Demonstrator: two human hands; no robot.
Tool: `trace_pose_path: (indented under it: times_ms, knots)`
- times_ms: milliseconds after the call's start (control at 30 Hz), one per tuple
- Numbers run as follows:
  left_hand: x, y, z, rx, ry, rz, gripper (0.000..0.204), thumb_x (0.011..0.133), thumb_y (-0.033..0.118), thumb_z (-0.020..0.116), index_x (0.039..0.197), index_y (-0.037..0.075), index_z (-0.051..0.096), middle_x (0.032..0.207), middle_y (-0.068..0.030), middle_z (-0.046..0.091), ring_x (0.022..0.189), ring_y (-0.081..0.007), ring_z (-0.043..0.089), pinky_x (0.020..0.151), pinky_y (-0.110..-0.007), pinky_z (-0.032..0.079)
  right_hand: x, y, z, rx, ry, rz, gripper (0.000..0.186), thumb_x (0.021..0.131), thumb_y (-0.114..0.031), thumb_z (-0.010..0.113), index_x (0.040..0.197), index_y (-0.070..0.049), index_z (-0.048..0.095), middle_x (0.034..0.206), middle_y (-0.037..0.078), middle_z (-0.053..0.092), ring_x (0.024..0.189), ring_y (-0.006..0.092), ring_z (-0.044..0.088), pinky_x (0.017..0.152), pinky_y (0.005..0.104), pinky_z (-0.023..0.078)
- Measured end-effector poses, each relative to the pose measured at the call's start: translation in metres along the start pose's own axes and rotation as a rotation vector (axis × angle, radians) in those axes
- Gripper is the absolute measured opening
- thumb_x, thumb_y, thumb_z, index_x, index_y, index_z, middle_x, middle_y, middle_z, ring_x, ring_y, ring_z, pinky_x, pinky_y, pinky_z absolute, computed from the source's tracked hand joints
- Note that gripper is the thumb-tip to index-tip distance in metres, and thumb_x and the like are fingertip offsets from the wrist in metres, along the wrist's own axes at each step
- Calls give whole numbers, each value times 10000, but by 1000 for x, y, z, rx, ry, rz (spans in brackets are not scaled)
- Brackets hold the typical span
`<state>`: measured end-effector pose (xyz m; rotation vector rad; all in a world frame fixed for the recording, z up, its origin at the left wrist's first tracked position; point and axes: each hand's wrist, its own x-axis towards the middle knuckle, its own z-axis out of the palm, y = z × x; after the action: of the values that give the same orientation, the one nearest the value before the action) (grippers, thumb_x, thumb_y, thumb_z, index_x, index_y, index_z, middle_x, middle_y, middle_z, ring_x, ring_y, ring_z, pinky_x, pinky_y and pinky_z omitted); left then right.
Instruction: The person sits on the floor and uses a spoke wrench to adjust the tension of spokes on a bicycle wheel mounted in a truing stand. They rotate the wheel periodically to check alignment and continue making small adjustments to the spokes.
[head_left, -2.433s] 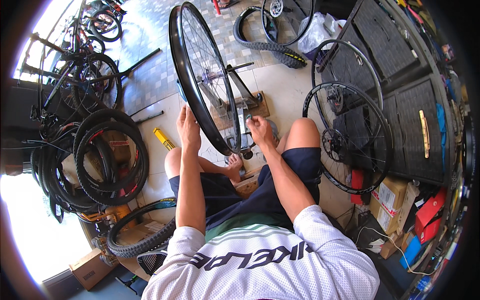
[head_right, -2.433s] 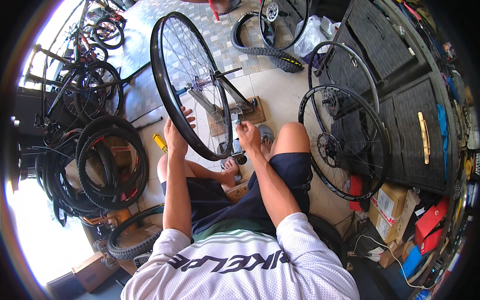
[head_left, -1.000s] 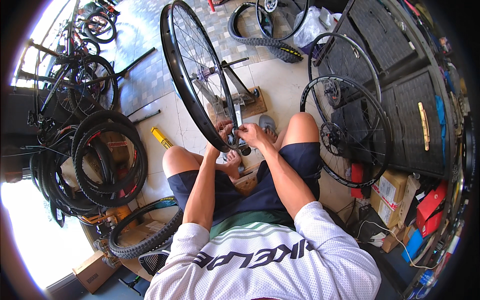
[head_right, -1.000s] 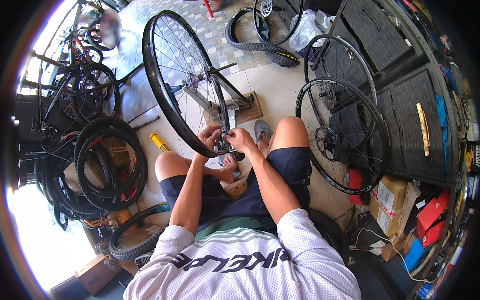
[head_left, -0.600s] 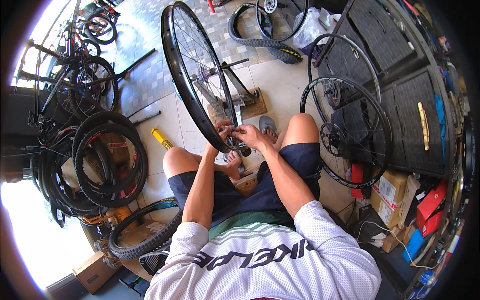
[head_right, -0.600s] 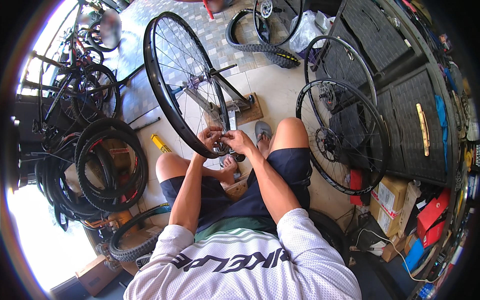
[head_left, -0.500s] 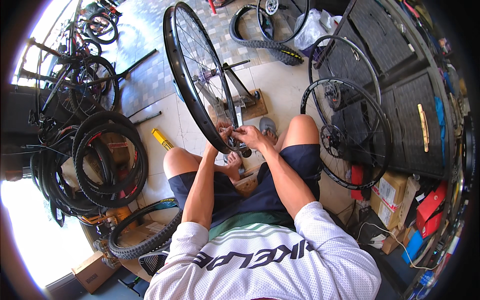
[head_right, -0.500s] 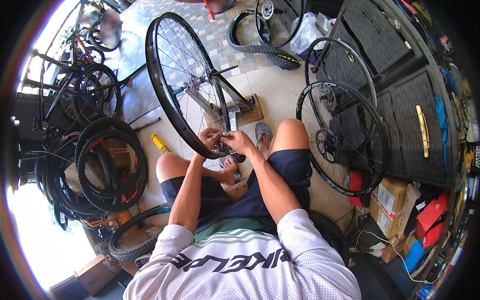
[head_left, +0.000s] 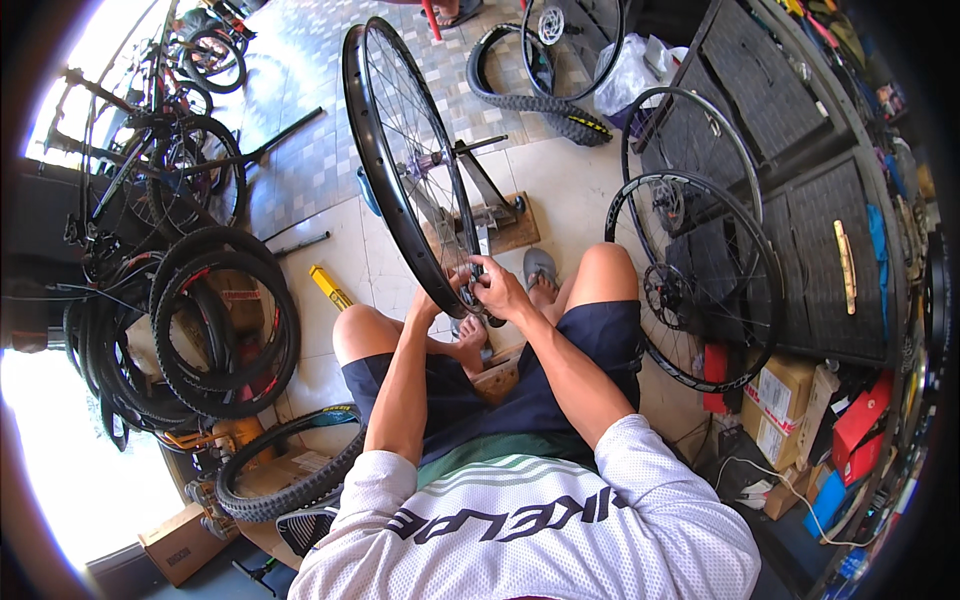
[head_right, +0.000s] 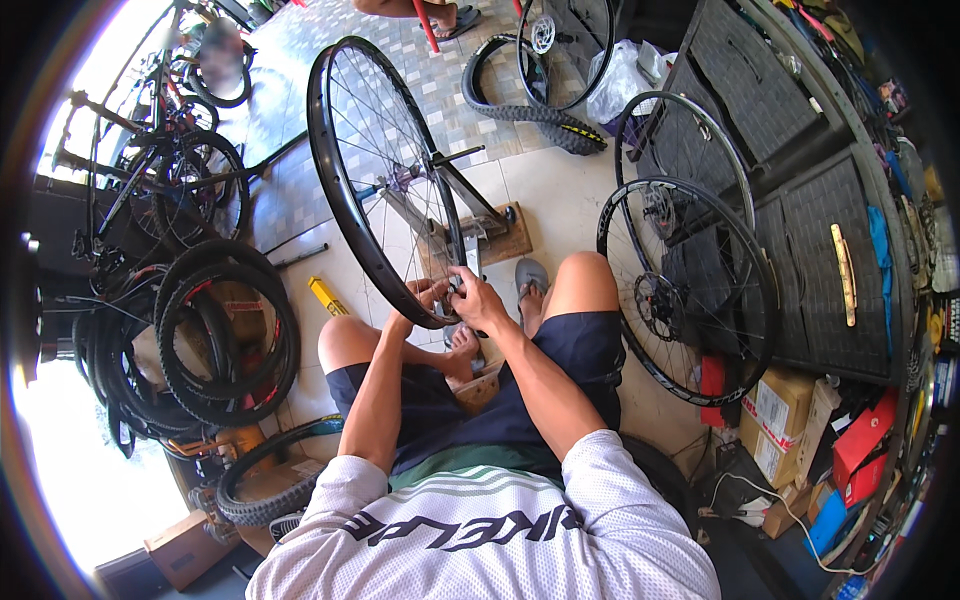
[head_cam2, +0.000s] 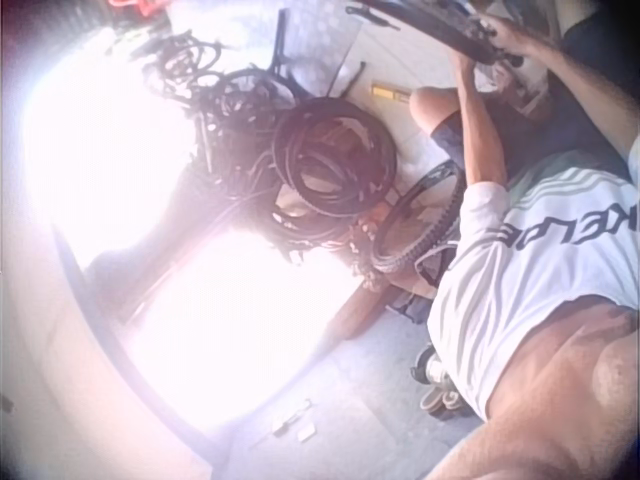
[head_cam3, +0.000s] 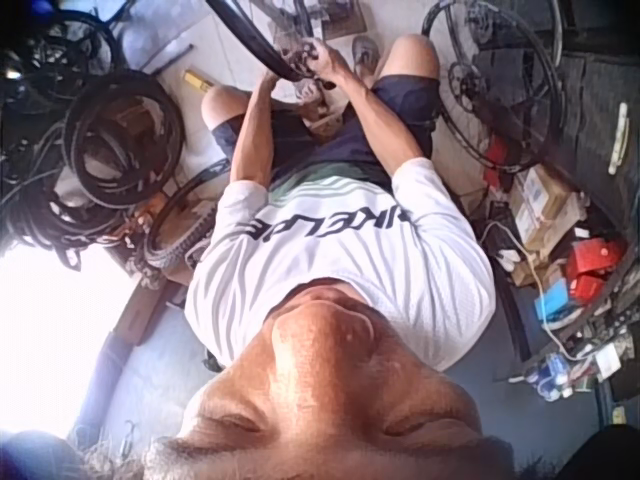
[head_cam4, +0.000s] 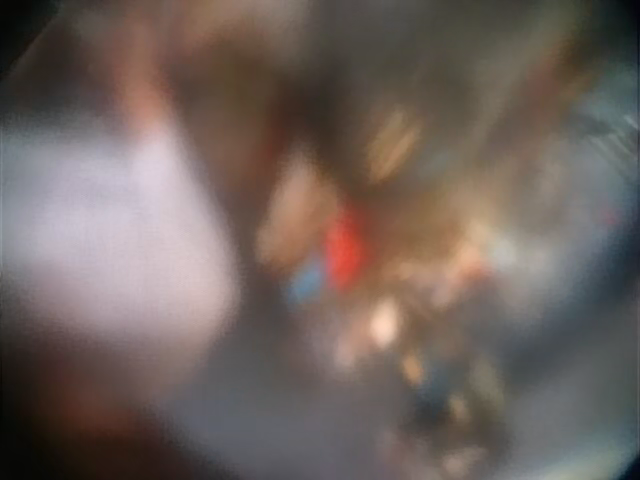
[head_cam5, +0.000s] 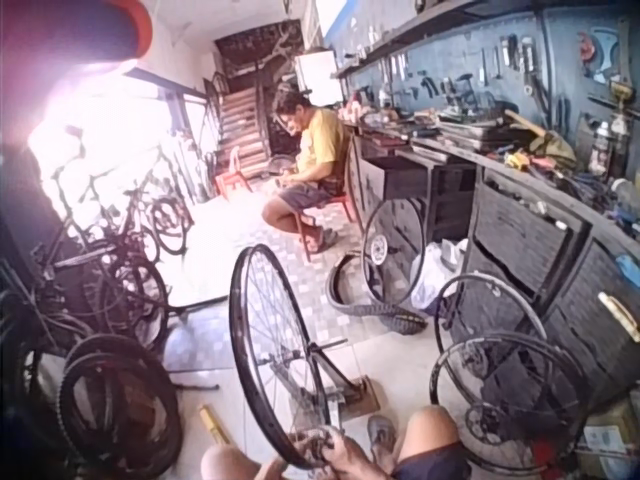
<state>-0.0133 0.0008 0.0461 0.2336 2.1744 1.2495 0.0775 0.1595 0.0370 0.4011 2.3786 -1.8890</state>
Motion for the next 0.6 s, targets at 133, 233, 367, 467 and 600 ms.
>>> trace_pose_path:
  times_ms: [133, 233, 367, 467, 600]
  knots:
    - [-1, 3, 12, -92, 37, 6, 441, 794, 445, 770, 726, 35, 622, 592, 17, 502, 540, -90, 462, 470, -277, 347, -10, -8, 0, -137, 125, -42, 655, 801, -218, 685, 1385, -97, 413, 863, 141, 692, 821, 310, 676, 728, 399, 513]
    - [4, -36, -10, 334, 116, 269, 407, 784, 405, 786, 746, 40, 611, 605, 24, 518, 552, -93, 484, 465, -272, 351, -11, -36, 12, -168, 88, -67, 661, 806, -213, 686, 1394, -117, 399, 862, 136, 694, 813, 309, 674, 727, 397, 514]
    - [7, 3, 16, 0, 77, -61, 399, 797, 399, 777, 769, 21, 652, 628, 8, 542, 569, -96, 518, 468, -283, 365, -8, -9, -2, -127, 69, -7, 651, 803, -212, 693, 1380, -112, 410, 858, 135, 692, 807, 317, 671, 731, 397, 515]
    - [4, 4, 10, -49, -17, -38, 420, 800, 417, 769, 760, 8, 682, 630, 0, 538, 569, -90, 520, 472, -294, 371, -6, -9, -4, -80, 41, 23, 656, 796, -205, 701, 1377, -112, 411, 874, 140, 692, 819, 323, 671, 740, 400, 515]
    - [3, -11, 4, 197, -12, 198, 447, 801, 441, 759, 754, 0, 696, 629, 8, 536, 567, -91, 521, 473, -296, 371, -11, -21, 7, -202, 136, -68, 643, 799, -201, 700, 1367, -97, 417, 893, 154, 699, 840, 323, 678, 758, 397, 517]
